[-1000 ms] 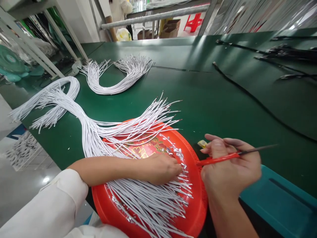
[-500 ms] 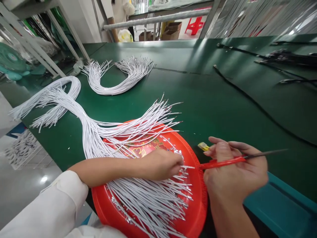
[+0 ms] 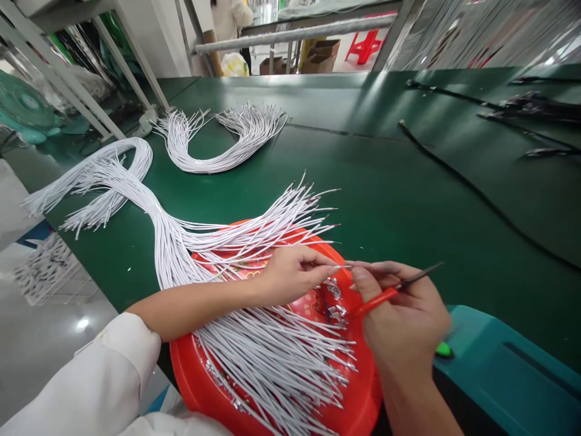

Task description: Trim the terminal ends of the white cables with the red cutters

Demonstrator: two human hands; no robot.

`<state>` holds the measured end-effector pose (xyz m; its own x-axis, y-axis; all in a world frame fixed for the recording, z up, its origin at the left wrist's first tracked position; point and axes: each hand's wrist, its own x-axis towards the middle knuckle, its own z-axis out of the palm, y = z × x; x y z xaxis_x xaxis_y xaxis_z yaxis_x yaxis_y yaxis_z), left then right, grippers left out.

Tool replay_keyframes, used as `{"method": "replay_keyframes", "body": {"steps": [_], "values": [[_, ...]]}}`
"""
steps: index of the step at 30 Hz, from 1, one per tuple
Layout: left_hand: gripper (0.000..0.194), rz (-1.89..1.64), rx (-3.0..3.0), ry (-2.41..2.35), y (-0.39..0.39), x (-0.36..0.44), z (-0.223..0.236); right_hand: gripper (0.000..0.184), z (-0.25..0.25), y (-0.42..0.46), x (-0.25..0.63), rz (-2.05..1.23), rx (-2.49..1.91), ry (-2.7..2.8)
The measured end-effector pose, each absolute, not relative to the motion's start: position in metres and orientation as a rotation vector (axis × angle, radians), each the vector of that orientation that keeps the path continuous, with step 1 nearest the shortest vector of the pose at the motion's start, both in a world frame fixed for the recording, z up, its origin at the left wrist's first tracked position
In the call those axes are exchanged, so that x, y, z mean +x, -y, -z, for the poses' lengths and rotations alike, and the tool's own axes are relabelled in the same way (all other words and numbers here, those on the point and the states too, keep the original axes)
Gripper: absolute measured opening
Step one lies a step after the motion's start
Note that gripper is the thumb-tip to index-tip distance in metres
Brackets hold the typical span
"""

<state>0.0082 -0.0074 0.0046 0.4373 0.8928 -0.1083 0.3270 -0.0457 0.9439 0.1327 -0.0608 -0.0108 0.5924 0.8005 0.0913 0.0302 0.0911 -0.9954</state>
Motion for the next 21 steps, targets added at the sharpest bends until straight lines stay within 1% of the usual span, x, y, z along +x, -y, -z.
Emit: {"method": "replay_keyframes", "body": {"steps": [5, 9, 15, 21], "values": [[0.014, -0.681, 1.862, -1.073, 0.008, 0.005, 0.004, 0.018, 0.021, 0.064, 0.135, -0.505, -1.505, 0.982], [0.013, -0.635, 2.037, -1.042, 0.009, 0.004, 0.005, 0.013, 0.024, 0.065, 0.14, -0.387, -1.642, 1.17], [0.015, -0.687, 1.875, -1.005, 0.013, 0.006, -0.002, 0.015, 0.025, 0.058, 0.14, -0.565, -1.611, 0.981], [0.013, -0.621, 1.606, -1.078, 0.01, 0.008, -0.002, 0.022, 0.016, 0.059, 0.132, -0.604, -1.449, 0.797]]}}
